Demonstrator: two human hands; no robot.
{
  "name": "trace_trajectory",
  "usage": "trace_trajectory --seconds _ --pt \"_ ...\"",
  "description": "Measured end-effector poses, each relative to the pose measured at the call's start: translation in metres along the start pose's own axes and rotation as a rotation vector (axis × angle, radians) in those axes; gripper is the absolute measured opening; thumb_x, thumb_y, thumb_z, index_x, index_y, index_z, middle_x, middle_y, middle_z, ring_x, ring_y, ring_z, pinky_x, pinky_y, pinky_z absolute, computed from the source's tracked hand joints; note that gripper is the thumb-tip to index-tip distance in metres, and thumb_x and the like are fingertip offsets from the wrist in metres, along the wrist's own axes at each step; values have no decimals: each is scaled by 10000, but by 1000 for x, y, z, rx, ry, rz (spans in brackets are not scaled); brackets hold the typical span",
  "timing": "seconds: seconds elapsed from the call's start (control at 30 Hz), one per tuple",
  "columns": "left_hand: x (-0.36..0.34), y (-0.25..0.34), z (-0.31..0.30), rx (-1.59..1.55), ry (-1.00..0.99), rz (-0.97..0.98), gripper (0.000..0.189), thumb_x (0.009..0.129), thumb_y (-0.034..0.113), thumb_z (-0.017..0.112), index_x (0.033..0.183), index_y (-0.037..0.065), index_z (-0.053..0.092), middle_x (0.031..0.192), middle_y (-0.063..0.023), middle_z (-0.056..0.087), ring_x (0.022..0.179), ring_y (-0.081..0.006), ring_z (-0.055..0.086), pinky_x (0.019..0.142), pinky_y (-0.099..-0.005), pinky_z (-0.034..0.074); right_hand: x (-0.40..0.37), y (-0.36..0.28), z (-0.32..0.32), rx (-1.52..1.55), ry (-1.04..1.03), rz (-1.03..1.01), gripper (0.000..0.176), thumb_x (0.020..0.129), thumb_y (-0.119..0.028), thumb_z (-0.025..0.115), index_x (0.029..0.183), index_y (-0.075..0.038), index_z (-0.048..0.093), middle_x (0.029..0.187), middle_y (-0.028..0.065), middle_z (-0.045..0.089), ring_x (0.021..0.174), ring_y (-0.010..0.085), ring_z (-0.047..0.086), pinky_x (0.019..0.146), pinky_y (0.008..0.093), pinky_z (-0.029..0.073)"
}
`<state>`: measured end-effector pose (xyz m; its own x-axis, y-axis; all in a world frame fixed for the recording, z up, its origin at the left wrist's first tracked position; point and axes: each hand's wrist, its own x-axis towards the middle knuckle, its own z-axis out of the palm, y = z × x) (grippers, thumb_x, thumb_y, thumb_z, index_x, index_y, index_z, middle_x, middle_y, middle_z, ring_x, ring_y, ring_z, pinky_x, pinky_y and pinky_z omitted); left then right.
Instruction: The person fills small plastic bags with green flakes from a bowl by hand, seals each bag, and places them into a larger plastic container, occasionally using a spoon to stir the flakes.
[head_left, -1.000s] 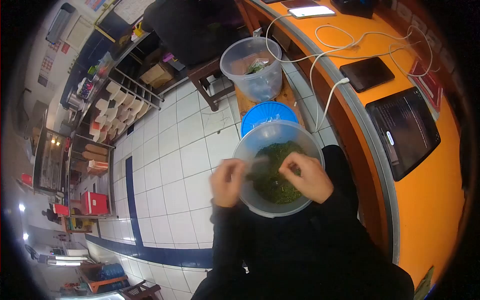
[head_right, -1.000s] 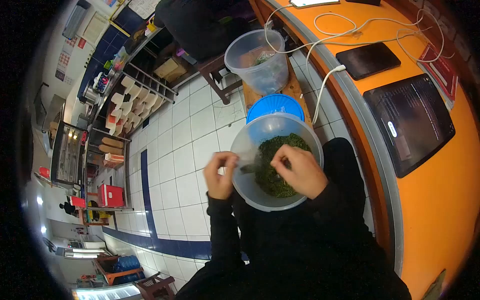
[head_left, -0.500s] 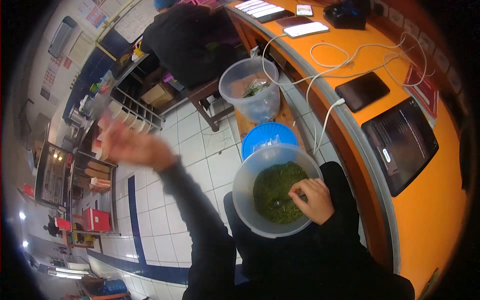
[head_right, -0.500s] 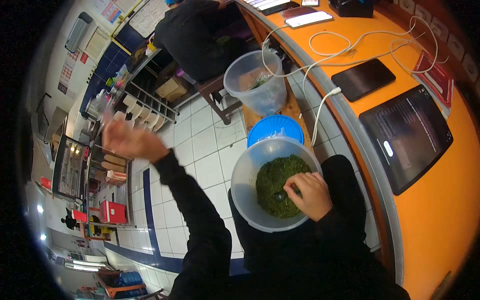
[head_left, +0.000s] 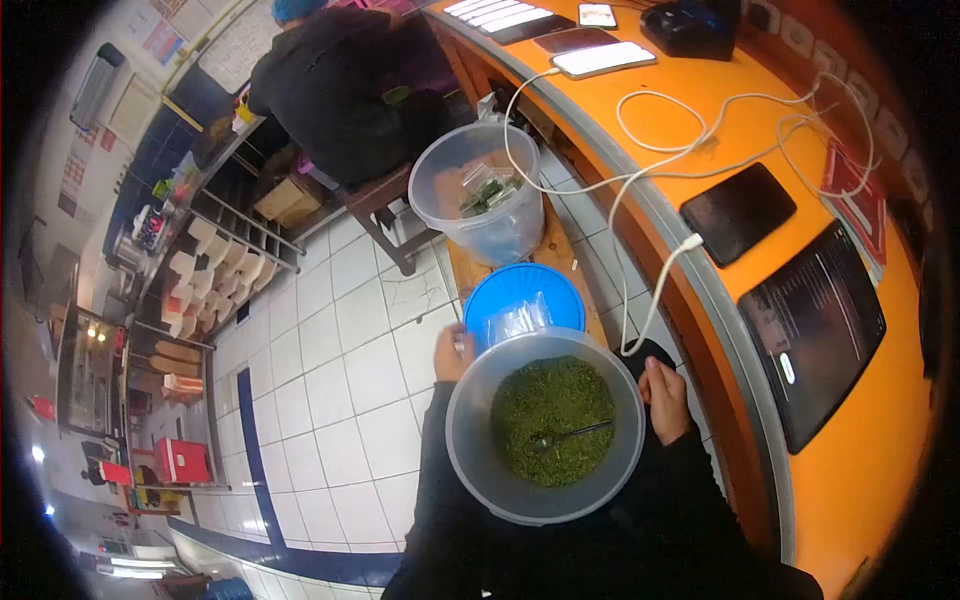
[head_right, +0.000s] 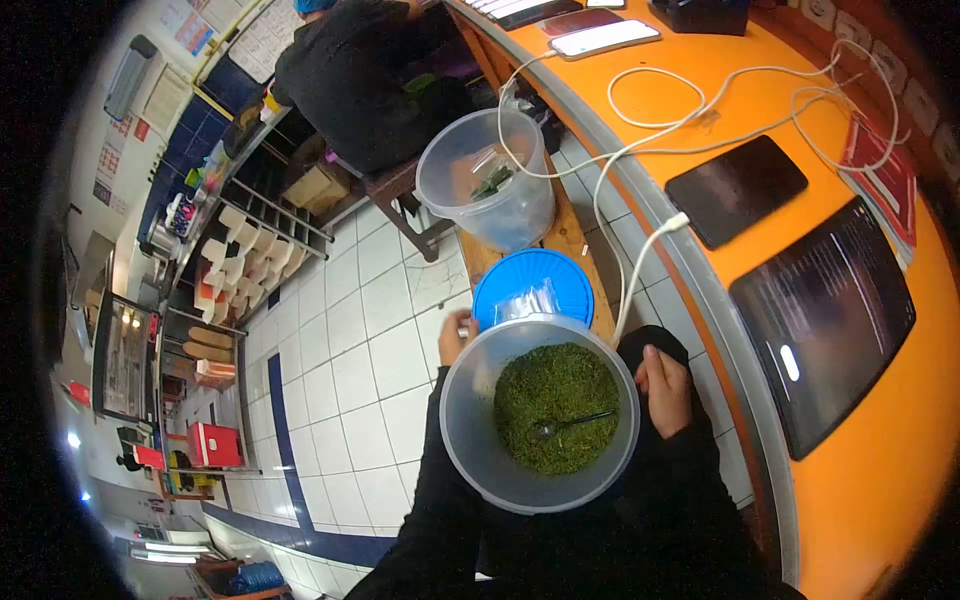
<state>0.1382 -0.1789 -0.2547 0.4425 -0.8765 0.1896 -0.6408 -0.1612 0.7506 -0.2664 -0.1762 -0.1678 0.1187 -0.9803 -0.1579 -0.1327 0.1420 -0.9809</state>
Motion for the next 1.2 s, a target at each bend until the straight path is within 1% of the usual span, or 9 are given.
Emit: trace_trajectory --seconds 0.03,0.13,0.27,0.37,0.47,0.73,0.8,0.97,1.2 --pt "-7 -13 10 -3 -93 -115 314 982 239 696 1209 24 668 1080 -153 731 971 -302 714 859 -420 558 17 6 7 -11 -1 6 480 1128 -321 484 768 -37 625 680 10 549 644 111 521 609 318 402" --pt "-2 0 12 -41 -222 -180 373 970 314 714 1214 35 672 1063 -149 750 927 -296 725 839 -418 566 69 17 31 5 -103 59 346 1098 -277 558 898 -16 663 734 27 591 689 116 571 651 291 457" --pt "11 24 15 142 -268 -208 560 920 481 740 1255 44 641 1086 -166 747 1006 -345 726 874 -461 563 148 62 85 -58 -254 40 241 1064 -214 617 1040 11 700 831 68 685 778 134 647 724 297 522" --pt "14 25 21 221 -247 -158 640 867 459 824 1282 22 609 1054 -175 743 887 -329 734 793 -447 572 172 82 118 -210 -364 1 223 1043 -172 628 1127 19 706 924 110 732 842 181 687 764 327 544" --pt "16 31 24 248 -291 -181 738 838 462 847 1356 51 520 1057 -176 732 966 -368 729 831 -466 570 174 80 139 -380 -342 -138 201 977 -116 672 1150 -22 711 967 145 743 895 265 715 802 399 558" --pt "25 36 32 358 -309 -151 749 801 439 874 1362 100 511 990 -162 720 907 -373 729 795 -493 569 179 79 144 -326 -392 -143 171 942 -160 727 1062 -41 754 941 124 754 864 252 715 776 398 556" --pt "28 46 26 330 -395 -165 686 859 421 810 1383 116 491 1105 -173 721 995 -392 717 823 -509 560 178 73 145 -303 -406 -143 183 921 -178 756 1047 -45 764 916 122 752 839 257 715 762 397 556" --pt "28 47 29 300 -411 -126 647 864 395 812 1363 115 510 1025 -154 728 955 -378 720 791 -508 556 174 47 147 -558 -346 -29 280 840 -250 837 1007 -38 761 891 144 757 809 296 729 731 413 566" --pt "28 49 26 315 -438 -119 618 866 386 813 1337 106 527 962 -152 736 930 -380 726 776 -509 554 180 62 155 -617 -290 -152 222 833 -176 817 921 3 720 874 185 744 786 325 722 710 449 559"
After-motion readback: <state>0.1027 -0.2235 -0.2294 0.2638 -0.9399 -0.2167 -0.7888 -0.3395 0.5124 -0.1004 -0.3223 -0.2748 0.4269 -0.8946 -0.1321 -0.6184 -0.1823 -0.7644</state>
